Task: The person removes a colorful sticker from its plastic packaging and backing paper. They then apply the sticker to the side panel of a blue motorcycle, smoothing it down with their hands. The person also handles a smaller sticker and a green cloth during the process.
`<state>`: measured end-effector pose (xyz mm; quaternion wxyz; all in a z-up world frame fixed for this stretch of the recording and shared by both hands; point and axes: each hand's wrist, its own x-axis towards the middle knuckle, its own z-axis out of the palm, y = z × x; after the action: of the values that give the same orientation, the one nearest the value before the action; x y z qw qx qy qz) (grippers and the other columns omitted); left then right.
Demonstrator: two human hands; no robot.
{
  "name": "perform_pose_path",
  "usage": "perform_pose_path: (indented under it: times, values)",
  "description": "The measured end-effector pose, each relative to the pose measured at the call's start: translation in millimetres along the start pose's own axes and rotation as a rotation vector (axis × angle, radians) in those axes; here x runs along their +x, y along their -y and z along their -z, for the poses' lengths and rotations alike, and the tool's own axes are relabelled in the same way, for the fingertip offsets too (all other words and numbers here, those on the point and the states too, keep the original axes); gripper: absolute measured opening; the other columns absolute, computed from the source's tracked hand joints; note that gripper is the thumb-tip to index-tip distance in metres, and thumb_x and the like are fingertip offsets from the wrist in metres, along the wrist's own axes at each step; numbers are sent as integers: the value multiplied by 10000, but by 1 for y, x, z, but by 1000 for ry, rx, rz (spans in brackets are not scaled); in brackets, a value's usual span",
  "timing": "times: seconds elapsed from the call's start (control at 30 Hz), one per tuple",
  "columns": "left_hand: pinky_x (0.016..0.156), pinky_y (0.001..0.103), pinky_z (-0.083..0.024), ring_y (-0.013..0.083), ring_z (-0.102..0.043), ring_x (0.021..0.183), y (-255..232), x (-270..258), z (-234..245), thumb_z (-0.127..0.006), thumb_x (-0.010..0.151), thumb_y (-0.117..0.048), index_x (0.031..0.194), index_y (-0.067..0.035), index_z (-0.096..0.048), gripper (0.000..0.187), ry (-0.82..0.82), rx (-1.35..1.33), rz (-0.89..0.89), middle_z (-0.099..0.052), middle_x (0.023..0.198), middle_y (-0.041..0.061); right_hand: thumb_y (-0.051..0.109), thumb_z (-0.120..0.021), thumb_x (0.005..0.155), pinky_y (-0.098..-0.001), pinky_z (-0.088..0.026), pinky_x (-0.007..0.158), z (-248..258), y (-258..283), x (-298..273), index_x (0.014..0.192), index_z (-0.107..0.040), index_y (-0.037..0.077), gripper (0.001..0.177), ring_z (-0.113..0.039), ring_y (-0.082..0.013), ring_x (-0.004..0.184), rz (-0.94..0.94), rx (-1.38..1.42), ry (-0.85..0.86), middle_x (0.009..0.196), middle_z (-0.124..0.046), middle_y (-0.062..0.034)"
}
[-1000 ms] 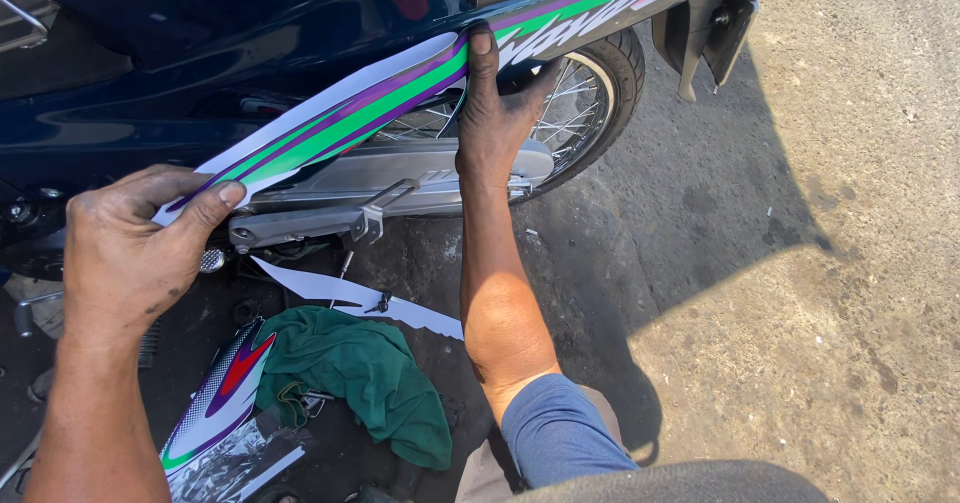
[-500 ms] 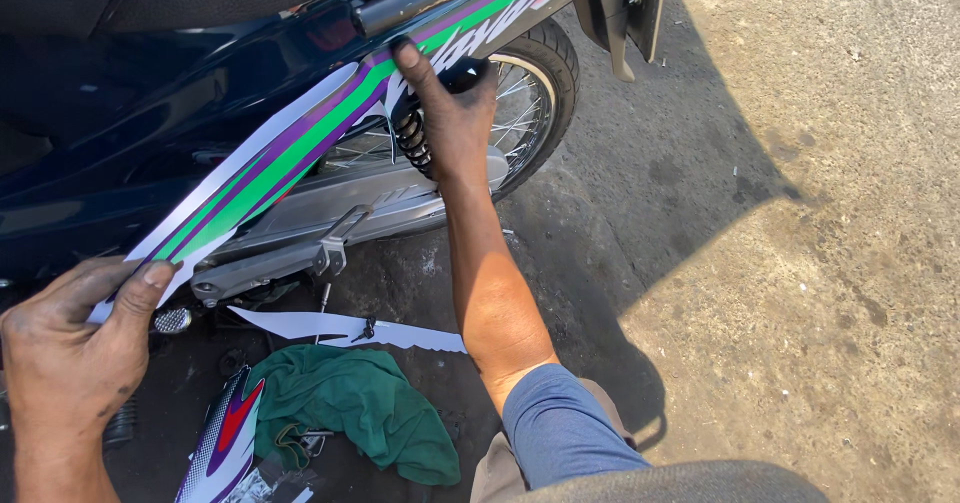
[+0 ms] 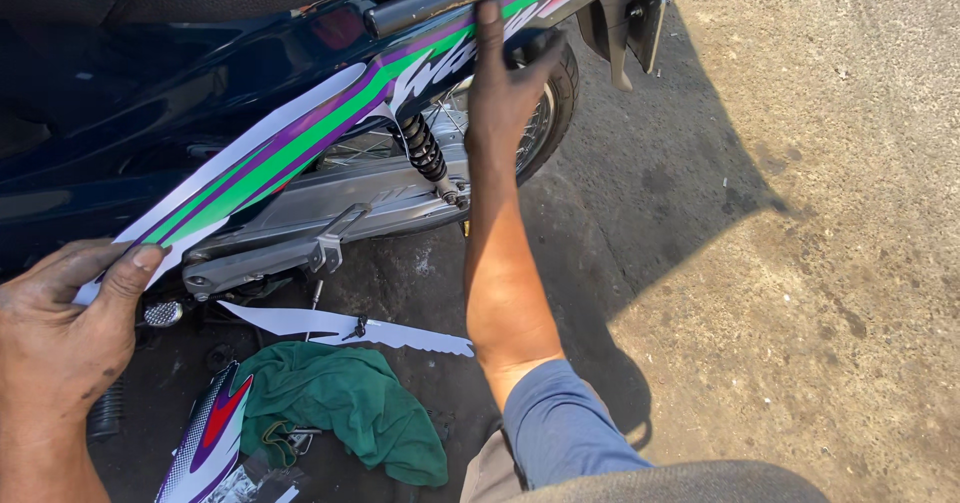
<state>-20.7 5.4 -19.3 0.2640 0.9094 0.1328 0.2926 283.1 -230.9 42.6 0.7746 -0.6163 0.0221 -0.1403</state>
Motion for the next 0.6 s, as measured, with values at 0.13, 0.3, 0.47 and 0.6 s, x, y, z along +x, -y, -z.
perform_pose_path:
  times: [0.13,0.3,0.47,0.6]
  values:
    - [877,447,-522,358,-688,1085,10,0,-6,-739,1167,-93,1193,112,-762,209,0,-55,57,-713,1126,247,730,-698,524,-489,-105,1268,-12,-7,-32,1618,41,37,1491,-102,-351,1598,35,-26,89,1720,-52,-250]
    - [859,445,-520,367,-686,1120,23,1,-13,-739,1173,-121,1228,116,-761,244,8,-39,101,-705,1164,253,655,-796,614,-500,-201,1295,11,-15,14,1624,-53,61,1388,-154,-359,1618,278,-135,40,1723,-128,-256]
    - [814,425,-513,363,-681,1114,27,-1,-13,-735,1189,-122,1220,124,-760,248,21,-13,101,-702,1156,246,570,-889,697,-473,-194,1349,33,-27,70,1638,-47,84,1353,-140,-322,1645,415,13,55,1744,-119,-234]
    - [1022,439,-490,348,-656,1211,42,-6,-19,-700,1227,-137,1287,74,-758,227,26,-60,106,-693,1220,211,641,-890,689,-496,-265,1331,51,-34,112,1625,-134,98,1320,-224,-375,1624,458,-66,8,1710,-165,-244]
